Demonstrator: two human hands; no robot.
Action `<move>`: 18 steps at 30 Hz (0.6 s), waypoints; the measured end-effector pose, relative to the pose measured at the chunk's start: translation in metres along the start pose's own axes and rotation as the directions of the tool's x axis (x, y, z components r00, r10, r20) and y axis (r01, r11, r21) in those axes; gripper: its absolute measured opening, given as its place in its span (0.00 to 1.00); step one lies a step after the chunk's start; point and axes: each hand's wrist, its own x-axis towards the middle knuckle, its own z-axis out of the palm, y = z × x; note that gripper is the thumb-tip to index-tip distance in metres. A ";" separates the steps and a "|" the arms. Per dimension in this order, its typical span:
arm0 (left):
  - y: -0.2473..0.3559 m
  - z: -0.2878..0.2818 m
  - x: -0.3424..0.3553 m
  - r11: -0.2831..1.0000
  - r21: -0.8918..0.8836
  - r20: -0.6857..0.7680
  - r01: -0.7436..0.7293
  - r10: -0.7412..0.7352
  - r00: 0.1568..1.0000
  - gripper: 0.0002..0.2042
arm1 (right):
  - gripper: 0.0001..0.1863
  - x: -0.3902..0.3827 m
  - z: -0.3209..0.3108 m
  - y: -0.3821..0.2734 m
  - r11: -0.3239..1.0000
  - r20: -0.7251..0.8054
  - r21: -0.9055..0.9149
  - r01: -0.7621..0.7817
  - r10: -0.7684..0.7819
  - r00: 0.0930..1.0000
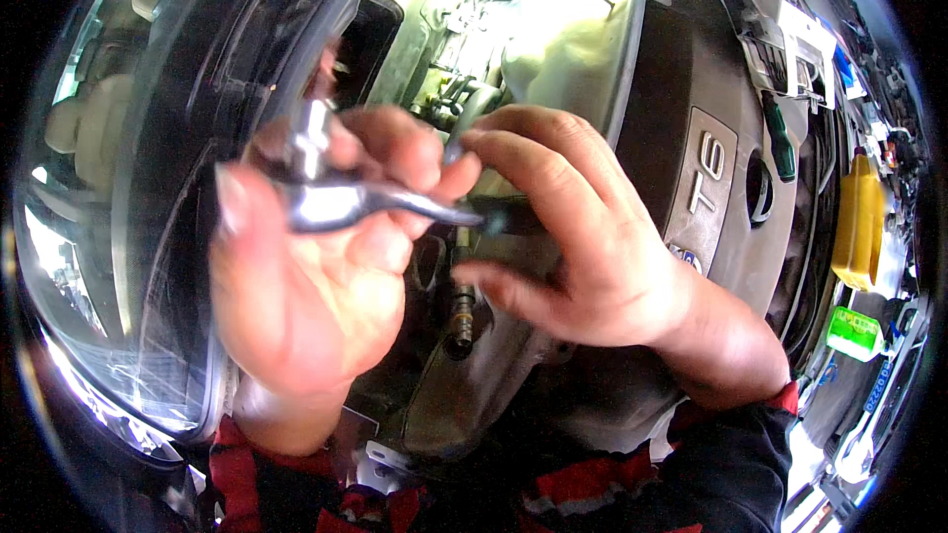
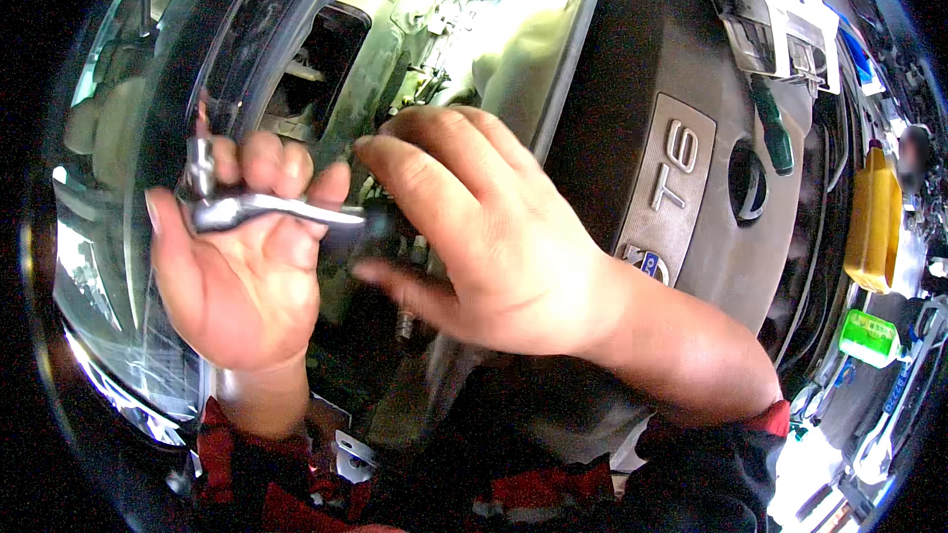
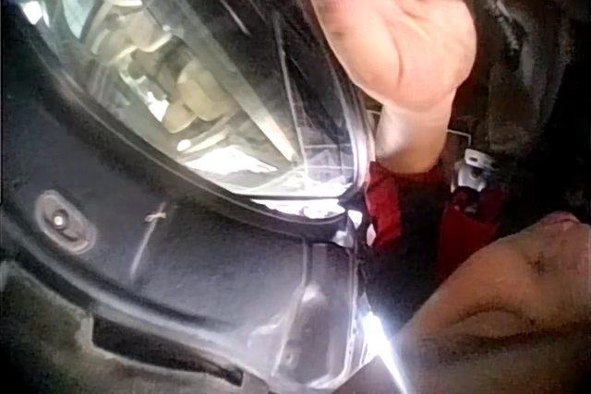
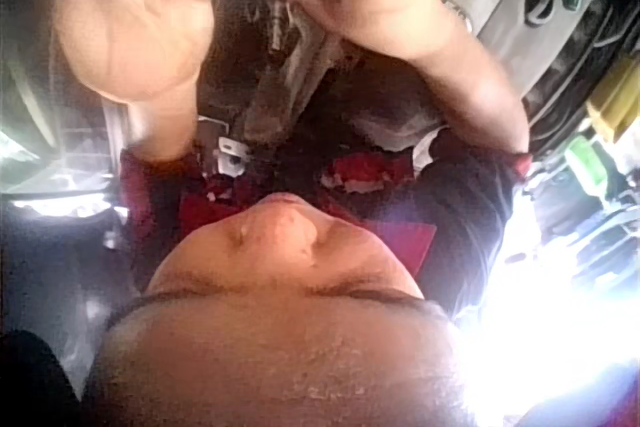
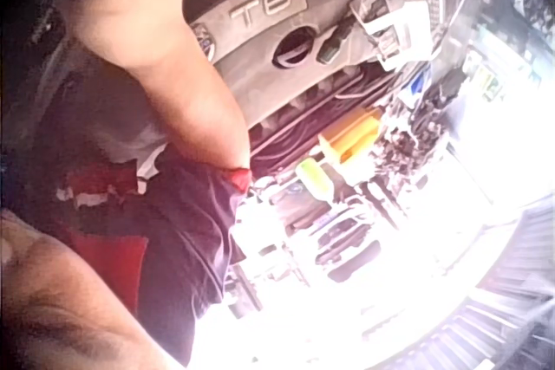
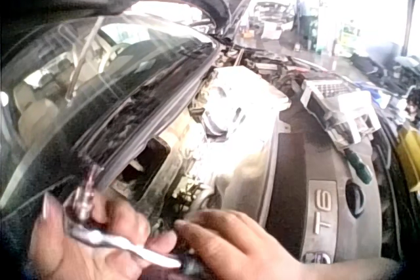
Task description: The person unscrews and removes components of an air conditioning system under a car hood using a socket wrench and by hand, then handles a replacement expansion valve block.
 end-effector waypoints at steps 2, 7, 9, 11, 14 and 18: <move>0.005 -0.004 0.005 0.982 -0.185 0.021 0.032 -0.029 0.999 0.23 | 0.27 -0.001 -0.002 -0.002 0.992 0.000 -0.031 -0.123 0.124 0.992; 0.003 -0.034 0.008 0.946 0.320 -0.194 -0.041 0.108 0.975 0.15 | 0.26 -0.001 -0.005 0.002 0.967 -0.091 0.054 -0.247 0.251 0.964; 0.000 -0.037 0.007 0.765 0.640 -0.306 0.072 0.168 0.937 0.10 | 0.26 0.002 -0.007 0.003 0.968 -0.087 -0.118 -0.223 0.214 0.973; -0.004 -0.039 0.010 0.775 0.624 -0.371 0.095 0.187 0.910 0.09 | 0.26 0.002 -0.007 0.009 0.977 -0.077 -0.117 -0.176 0.168 0.983; -0.010 -0.051 0.013 0.833 0.532 -0.387 0.152 0.080 0.918 0.14 | 0.22 0.002 -0.007 0.005 0.890 -0.136 0.361 -0.280 0.347 0.928; -0.019 -0.062 0.020 0.939 0.298 -0.223 0.171 -0.106 0.969 0.19 | 0.22 0.005 -0.009 0.004 0.814 -0.154 0.487 -0.316 0.436 0.887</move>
